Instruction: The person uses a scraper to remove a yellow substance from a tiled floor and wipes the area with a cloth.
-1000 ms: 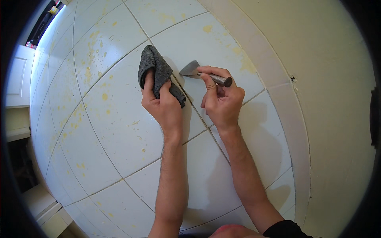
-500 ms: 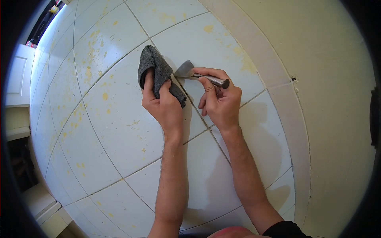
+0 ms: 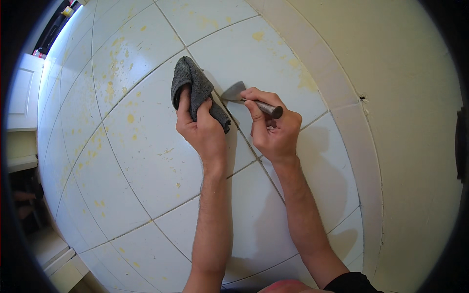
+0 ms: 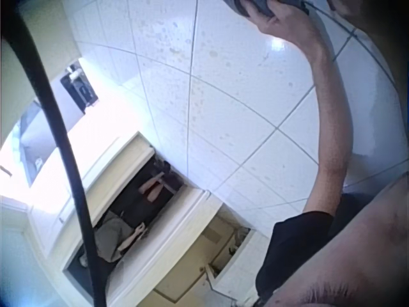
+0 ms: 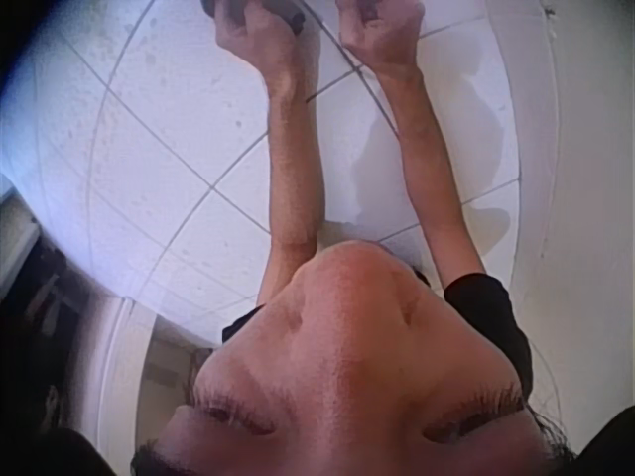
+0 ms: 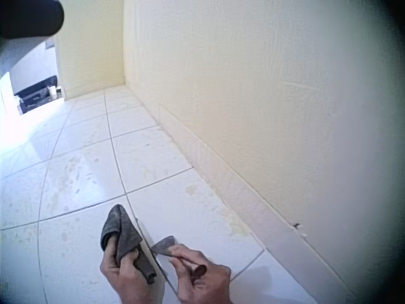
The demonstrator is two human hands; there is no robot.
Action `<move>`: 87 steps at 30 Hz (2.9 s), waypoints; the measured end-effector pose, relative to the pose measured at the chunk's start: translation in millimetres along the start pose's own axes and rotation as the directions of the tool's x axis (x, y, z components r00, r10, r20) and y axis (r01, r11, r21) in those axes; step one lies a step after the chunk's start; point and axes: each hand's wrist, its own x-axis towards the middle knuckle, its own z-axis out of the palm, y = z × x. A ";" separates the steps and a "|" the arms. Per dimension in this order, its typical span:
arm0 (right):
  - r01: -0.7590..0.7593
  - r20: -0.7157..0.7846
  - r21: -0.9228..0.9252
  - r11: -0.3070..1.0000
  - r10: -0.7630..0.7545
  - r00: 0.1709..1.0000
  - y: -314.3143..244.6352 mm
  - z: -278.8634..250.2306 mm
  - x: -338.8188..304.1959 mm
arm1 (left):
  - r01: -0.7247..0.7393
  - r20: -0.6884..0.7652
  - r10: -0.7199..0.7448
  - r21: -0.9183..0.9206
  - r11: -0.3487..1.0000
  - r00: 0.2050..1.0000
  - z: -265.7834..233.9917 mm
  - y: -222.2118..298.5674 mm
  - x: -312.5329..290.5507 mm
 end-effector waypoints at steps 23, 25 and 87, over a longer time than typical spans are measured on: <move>0.069 0.165 -0.076 0.995 -0.055 0.985 -7.8 2.5 0.7 | 0.010 -0.007 -0.010 -0.045 0.999 1.000 -0.5 -0.2 1.1; 0.074 0.168 -0.059 0.996 -0.063 0.984 -5.2 2.6 1.1 | 0.002 -0.003 -0.002 -0.032 0.999 1.000 0.9 0.0 -0.1; 0.211 -0.126 -0.123 0.970 -0.227 0.966 13.8 -9.8 0.7 | -0.011 0.032 0.009 0.040 0.999 0.999 5.6 0.8 -4.4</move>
